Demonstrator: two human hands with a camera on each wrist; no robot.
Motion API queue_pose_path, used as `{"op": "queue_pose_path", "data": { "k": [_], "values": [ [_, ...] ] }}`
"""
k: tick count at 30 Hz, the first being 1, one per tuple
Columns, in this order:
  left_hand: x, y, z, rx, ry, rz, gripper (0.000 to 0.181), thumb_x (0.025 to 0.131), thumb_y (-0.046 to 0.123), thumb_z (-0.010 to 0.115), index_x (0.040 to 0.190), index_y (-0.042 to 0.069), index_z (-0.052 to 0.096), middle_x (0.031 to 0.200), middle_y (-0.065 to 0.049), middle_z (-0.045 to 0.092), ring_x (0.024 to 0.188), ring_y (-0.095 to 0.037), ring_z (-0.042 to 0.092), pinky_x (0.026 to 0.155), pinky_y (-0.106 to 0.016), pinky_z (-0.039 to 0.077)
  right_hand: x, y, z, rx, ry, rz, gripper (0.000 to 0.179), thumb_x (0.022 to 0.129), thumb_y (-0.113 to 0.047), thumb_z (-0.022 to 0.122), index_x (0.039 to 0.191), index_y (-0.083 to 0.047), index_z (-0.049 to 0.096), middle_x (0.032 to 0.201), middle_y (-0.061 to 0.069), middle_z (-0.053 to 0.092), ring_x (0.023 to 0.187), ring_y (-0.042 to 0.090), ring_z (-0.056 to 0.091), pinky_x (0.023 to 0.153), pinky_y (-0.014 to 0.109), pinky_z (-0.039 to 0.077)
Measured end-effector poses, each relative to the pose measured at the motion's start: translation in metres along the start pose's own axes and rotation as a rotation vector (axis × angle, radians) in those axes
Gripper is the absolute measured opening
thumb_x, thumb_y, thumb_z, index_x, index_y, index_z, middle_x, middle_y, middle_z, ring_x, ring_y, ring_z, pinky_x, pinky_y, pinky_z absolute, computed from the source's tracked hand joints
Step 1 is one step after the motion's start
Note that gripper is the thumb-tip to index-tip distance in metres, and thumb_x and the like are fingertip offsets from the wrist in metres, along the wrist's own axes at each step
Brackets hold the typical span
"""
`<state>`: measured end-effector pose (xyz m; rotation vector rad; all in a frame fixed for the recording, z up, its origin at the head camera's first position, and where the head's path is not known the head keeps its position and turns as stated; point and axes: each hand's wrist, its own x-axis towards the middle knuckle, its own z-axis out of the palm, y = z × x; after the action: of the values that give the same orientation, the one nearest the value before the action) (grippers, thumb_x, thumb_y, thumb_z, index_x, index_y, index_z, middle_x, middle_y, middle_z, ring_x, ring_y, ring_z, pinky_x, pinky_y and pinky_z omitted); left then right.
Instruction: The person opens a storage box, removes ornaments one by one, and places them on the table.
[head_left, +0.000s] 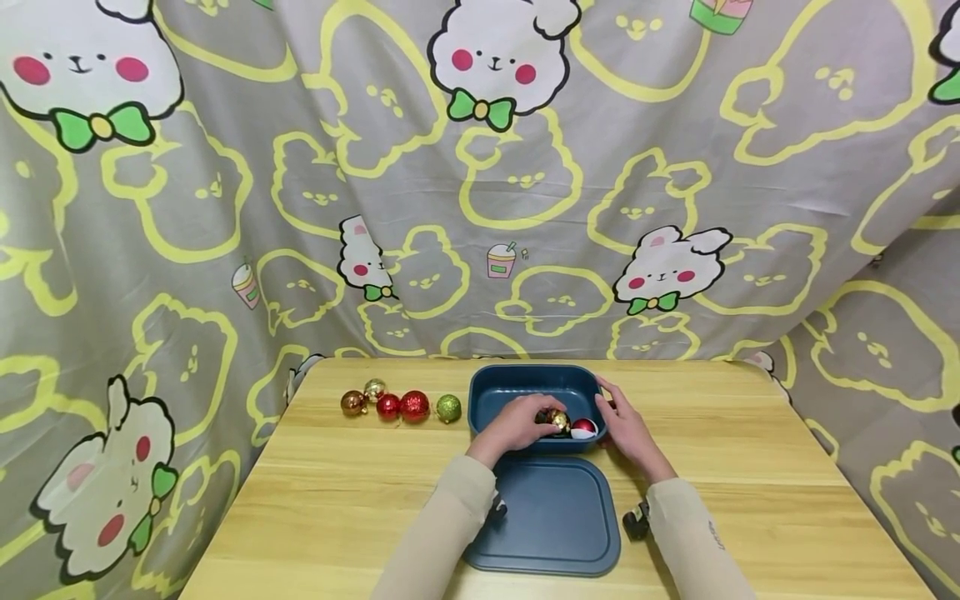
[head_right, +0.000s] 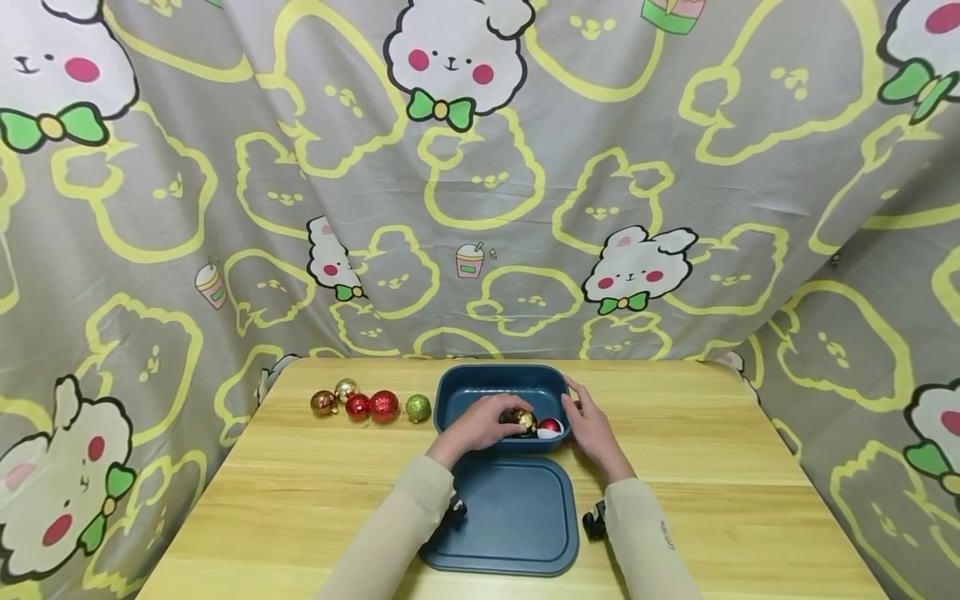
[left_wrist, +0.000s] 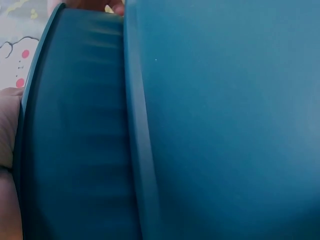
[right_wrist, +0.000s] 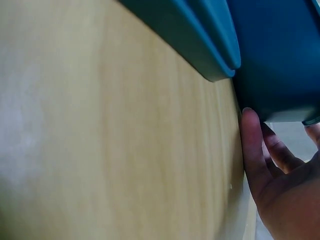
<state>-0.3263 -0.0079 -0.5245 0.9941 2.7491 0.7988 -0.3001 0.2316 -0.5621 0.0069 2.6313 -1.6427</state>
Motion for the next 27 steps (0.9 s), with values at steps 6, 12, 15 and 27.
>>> {"op": "queue_pose_path", "data": {
  "k": [6, 12, 15, 27],
  "values": [
    [-0.0034, 0.0011, 0.0001, 0.006, 0.021, 0.007, 0.036, 0.1, 0.029, 0.07, 0.136, 0.022, 0.068, 0.14, 0.003, 0.066, 0.133, -0.017, 0.059, 0.115, -0.038, 0.047, -0.0006, 0.0005, 0.0013, 0.003, -0.004, 0.003, 0.056, 0.111, -0.049, 0.039, 0.163, -0.031, 0.029, 0.137, 0.029, 0.054, 0.073, 0.025, 0.065, 0.061, 0.037, 0.061],
    [-0.0053, 0.0012, -0.0013, -0.008, 0.061, 0.037, 0.037, 0.101, 0.027, 0.069, 0.138, 0.021, 0.067, 0.14, 0.001, 0.065, 0.133, -0.019, 0.059, 0.114, -0.038, 0.048, -0.0003, 0.0005, 0.0016, 0.017, 0.0, -0.006, 0.058, 0.111, -0.051, 0.039, 0.163, -0.028, 0.03, 0.135, 0.029, 0.055, 0.074, 0.024, 0.065, 0.06, 0.037, 0.061],
    [-0.0059, 0.0009, -0.0013, -0.014, 0.079, 0.049, 0.037, 0.101, 0.027, 0.069, 0.138, 0.021, 0.066, 0.138, 0.001, 0.066, 0.131, -0.017, 0.06, 0.112, -0.036, 0.05, -0.0002, 0.0005, 0.0013, 0.019, 0.003, -0.007, 0.058, 0.111, -0.051, 0.04, 0.163, -0.028, 0.031, 0.135, 0.029, 0.055, 0.073, 0.024, 0.065, 0.06, 0.037, 0.061],
    [-0.0089, -0.0013, 0.0005, -0.05, 0.14, 0.06, 0.039, 0.101, 0.03, 0.068, 0.139, 0.024, 0.065, 0.136, 0.004, 0.065, 0.111, -0.01, 0.067, 0.103, -0.03, 0.054, 0.0003, 0.0005, 0.0012, 0.018, 0.003, 0.001, 0.056, 0.111, -0.049, 0.039, 0.163, -0.031, 0.03, 0.136, 0.028, 0.055, 0.073, 0.025, 0.065, 0.06, 0.037, 0.061]
  ]
}}
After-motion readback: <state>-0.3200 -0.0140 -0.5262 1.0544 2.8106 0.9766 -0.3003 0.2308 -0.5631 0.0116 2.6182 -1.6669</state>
